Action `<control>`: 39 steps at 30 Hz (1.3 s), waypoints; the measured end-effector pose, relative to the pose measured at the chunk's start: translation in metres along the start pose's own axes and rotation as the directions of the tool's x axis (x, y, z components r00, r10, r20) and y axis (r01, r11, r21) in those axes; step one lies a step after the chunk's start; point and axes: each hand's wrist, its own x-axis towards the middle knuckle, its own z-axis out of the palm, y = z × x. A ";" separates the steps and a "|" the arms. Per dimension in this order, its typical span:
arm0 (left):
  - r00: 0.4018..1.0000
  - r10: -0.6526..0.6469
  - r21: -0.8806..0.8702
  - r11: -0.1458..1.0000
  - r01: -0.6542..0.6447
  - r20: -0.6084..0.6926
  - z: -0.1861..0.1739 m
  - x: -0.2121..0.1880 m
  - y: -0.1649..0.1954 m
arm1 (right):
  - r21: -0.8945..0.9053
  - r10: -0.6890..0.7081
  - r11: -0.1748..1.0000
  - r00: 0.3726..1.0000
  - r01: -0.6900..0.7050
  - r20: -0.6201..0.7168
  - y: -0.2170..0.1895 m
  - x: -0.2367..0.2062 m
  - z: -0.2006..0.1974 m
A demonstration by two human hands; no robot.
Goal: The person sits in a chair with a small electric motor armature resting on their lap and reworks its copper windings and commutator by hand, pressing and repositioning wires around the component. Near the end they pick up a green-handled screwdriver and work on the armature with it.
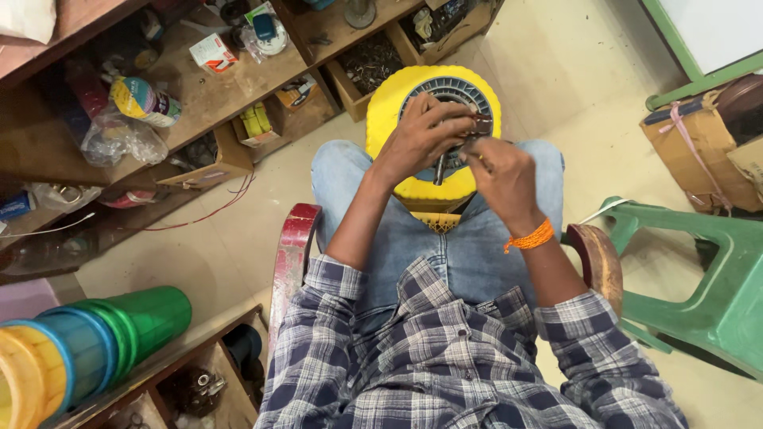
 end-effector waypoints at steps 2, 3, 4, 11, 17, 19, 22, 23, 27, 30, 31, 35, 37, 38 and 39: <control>0.999 0.040 0.049 0.998 -0.039 -0.007 -0.001 -0.004 0.000 | 0.032 -0.015 0.999 1.000 0.014 0.026 0.000 -0.009 0.009; 0.998 0.060 0.074 0.995 -0.059 -0.012 0.000 -0.006 0.001 | 0.046 -0.024 0.999 0.999 0.022 0.039 0.001 -0.012 0.013; 0.993 0.100 0.103 0.990 -0.093 -0.056 0.001 -0.008 0.001 | 0.047 -0.023 0.999 0.998 0.020 0.055 0.002 -0.015 0.015; 0.936 0.190 0.334 0.939 -0.086 -0.295 0.028 -0.029 0.013 | 0.090 0.067 0.993 0.996 -0.072 0.061 0.000 -0.020 -0.007; 0.859 -0.313 -0.181 0.948 0.261 -0.406 0.056 -0.039 0.021 | -0.015 0.061 0.998 0.998 -0.061 -0.002 -0.003 0.011 -0.030; 0.774 -0.485 -0.362 0.864 0.351 -0.407 0.066 -0.042 0.028 | -0.011 0.021 1.000 1.000 -0.021 -0.018 -0.002 0.027 -0.026; 0.642 -0.672 -0.551 0.715 0.431 -0.369 0.077 -0.044 0.034 | 0.073 -0.038 0.997 0.999 0.040 -0.024 0.004 0.050 -0.015; 0.609 -0.713 -0.601 0.668 0.439 -0.348 0.079 -0.044 0.034 | 0.113 -0.045 0.993 0.999 0.046 -0.015 0.008 0.057 -0.012; 0.515 -0.807 -0.746 0.527 0.407 -0.289 0.085 -0.037 0.034 | 0.281 0.168 0.940 0.979 -0.193 0.112 0.026 0.074 0.001; 0.513 -0.808 -0.764 0.518 0.384 -0.290 0.080 -0.026 0.038 | 0.113 0.410 0.894 0.893 -0.433 0.183 0.041 0.080 0.004; 0.497 -0.813 -0.718 0.538 0.442 -0.302 0.076 -0.024 0.042 | 0.191 0.403 0.879 0.896 -0.436 0.187 0.046 0.079 0.004; 0.733 -0.410 -0.123 0.902 0.414 -0.543 0.049 -0.016 0.054 | 0.481 0.363 0.758 0.897 -0.441 0.252 0.063 0.070 -0.006; 0.880 -0.154 0.112 0.968 0.226 -0.449 0.032 -0.015 0.050 | 0.551 0.370 0.694 0.886 -0.464 0.280 0.066 0.061 -0.010; 0.920 -0.142 0.067 0.982 0.178 -0.366 0.025 -0.011 0.041 | 0.555 0.385 0.680 0.878 -0.478 0.285 0.067 0.057 -0.013; 0.951 -0.122 0.019 0.991 0.133 -0.286 0.021 -0.006 0.032 | 0.558 0.395 0.669 0.871 -0.490 0.291 0.066 0.054 -0.016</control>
